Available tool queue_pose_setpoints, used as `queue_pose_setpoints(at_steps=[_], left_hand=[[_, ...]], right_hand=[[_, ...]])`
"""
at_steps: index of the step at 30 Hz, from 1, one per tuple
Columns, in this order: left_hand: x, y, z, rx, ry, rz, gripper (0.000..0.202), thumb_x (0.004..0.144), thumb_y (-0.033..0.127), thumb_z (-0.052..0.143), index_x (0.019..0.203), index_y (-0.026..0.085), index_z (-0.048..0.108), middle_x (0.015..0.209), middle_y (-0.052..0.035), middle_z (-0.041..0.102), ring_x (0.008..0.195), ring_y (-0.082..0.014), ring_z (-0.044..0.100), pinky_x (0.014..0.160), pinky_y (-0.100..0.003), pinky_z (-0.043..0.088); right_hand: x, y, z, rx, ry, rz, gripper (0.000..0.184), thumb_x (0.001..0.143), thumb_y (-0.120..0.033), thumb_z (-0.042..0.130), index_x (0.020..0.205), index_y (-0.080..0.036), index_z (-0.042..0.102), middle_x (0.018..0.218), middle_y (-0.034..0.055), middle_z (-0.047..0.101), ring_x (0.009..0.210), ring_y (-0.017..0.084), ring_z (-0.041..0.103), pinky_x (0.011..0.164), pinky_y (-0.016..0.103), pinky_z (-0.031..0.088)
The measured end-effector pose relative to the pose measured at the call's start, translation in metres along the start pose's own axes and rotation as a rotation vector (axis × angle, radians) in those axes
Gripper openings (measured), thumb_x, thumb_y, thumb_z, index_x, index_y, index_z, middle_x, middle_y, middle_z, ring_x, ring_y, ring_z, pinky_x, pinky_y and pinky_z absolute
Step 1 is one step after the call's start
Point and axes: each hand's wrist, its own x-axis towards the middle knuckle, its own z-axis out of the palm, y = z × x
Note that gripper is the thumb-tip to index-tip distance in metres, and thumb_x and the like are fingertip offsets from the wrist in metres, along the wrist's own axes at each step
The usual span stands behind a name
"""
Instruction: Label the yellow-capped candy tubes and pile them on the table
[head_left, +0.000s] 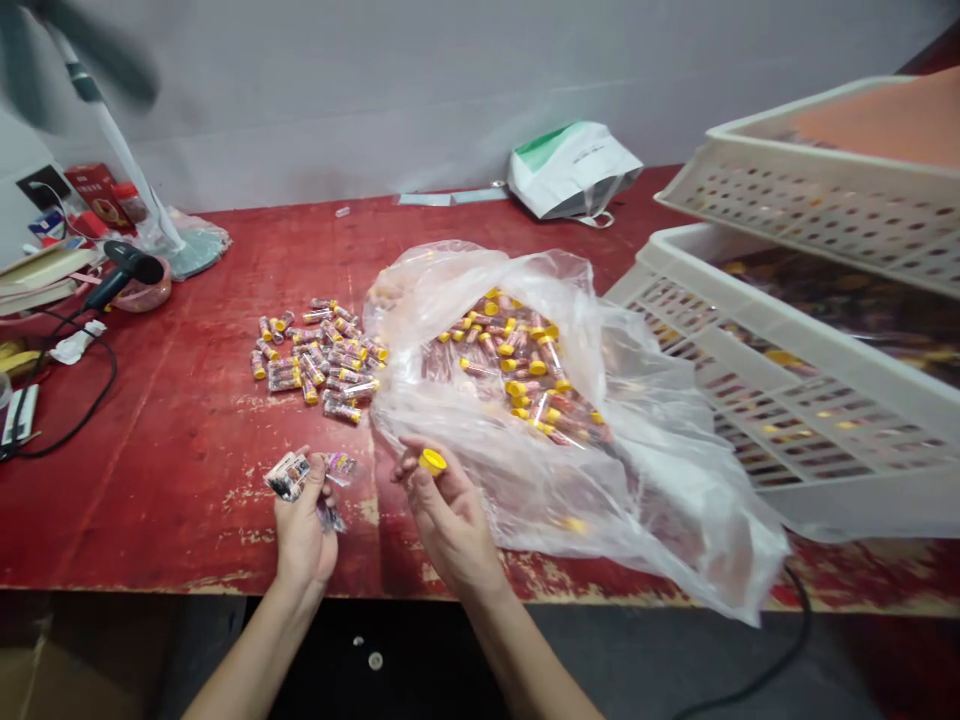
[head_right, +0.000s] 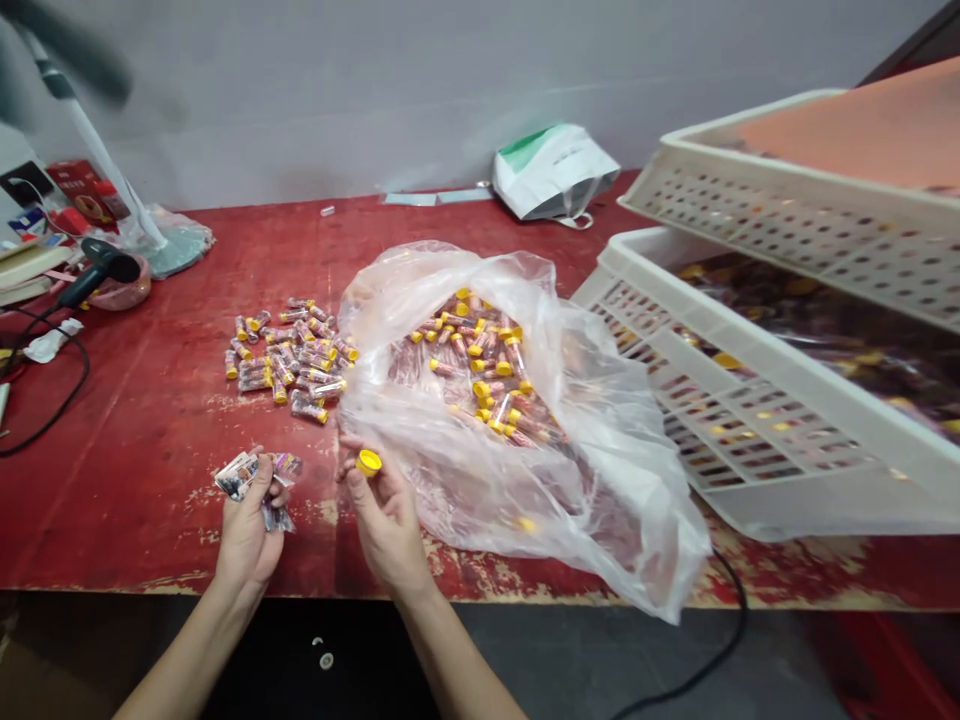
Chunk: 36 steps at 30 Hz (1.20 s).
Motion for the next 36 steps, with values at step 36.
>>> queue_pose_setpoints(at_steps=[36], left_hand=[[-0.019,-0.003,0.006,0.135,-0.1,-0.128,0.044,0.049,0.025,0.092,0.083,0.014,0.067,0.076,-0.0008,0.072,0.063,-0.0119,0.066,0.06,-0.023,0.053]], right_hand=[[-0.018,0.009,0.0,-0.404,-0.056,-0.429,0.038,0.086,-0.005,0.063,0.112,-0.032,0.073,0.1,0.0046,0.073,0.092,0.019,0.069,0.08,0.032,0.057]])
